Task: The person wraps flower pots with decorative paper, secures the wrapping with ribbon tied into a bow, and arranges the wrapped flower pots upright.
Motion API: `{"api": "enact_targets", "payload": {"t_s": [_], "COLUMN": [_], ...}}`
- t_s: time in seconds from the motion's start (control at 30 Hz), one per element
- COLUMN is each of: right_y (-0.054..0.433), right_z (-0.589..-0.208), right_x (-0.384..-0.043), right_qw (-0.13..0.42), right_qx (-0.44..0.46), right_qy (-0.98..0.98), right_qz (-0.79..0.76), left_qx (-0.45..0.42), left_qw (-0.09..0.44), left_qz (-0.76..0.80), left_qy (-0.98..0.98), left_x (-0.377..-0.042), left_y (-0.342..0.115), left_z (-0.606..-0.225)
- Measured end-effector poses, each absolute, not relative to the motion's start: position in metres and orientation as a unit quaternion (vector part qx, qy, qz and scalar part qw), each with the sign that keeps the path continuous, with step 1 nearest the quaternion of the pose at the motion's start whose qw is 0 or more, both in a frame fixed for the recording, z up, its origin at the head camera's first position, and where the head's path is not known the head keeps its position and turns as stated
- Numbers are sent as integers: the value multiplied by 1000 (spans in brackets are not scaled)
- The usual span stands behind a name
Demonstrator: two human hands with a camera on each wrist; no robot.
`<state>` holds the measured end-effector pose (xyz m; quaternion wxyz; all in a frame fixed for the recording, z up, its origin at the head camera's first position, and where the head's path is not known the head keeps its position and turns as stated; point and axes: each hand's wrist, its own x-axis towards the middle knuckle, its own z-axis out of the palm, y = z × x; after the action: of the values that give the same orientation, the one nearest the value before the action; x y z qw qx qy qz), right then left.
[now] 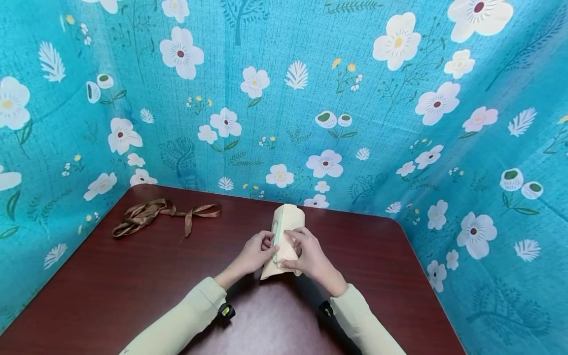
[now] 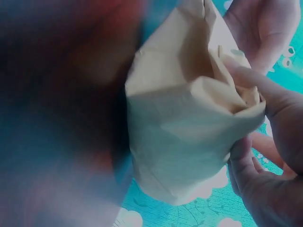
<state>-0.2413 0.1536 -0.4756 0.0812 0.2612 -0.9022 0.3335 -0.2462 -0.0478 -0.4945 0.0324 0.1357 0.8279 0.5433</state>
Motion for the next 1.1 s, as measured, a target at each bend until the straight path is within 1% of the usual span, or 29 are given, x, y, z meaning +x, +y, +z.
{"api": "enact_targets", "payload": {"t_s": [0.17, 0.27, 0.33, 0.47, 0.53, 0.67, 0.8, 0.93, 1.0, 1.1], "right_y": [148, 146, 145, 142, 141, 139, 139, 139, 138, 136], "right_z": [-472, -472, -473, -472, -470, -466, -467, -470, -471, -472], "right_x": [-247, -247, -248, -248, -249, -249, -247, -244, -242, -240], "right_qw": [77, 88, 90, 67, 51, 36, 26, 29, 33, 46], "right_qx": [287, 298, 294, 293, 299, 306, 303, 301, 299, 300], "right_qy": [-918, -925, -928, -926, -923, -923, -927, -931, -933, -933], "right_qz": [262, 217, 211, 230, 237, 231, 222, 206, 199, 194], "left_qx": [140, 149, 154, 171, 187, 190, 128, 27, -24, -83], "left_qw": [27, 35, 48, 61, 52, 11, -36, -65, -62, -44], "left_qz": [531, 524, 523, 518, 507, 472, 426, 367, 353, 353], "left_qy": [835, 838, 837, 836, 840, 861, 895, 928, 933, 931], "left_x": [-246, -247, -247, -249, -252, -261, -275, -289, -292, -296], "left_y": [-51, -54, -57, -67, -76, -104, -146, -190, -207, -227], "left_z": [-496, -497, -496, -494, -493, -488, -485, -490, -493, -496]}}
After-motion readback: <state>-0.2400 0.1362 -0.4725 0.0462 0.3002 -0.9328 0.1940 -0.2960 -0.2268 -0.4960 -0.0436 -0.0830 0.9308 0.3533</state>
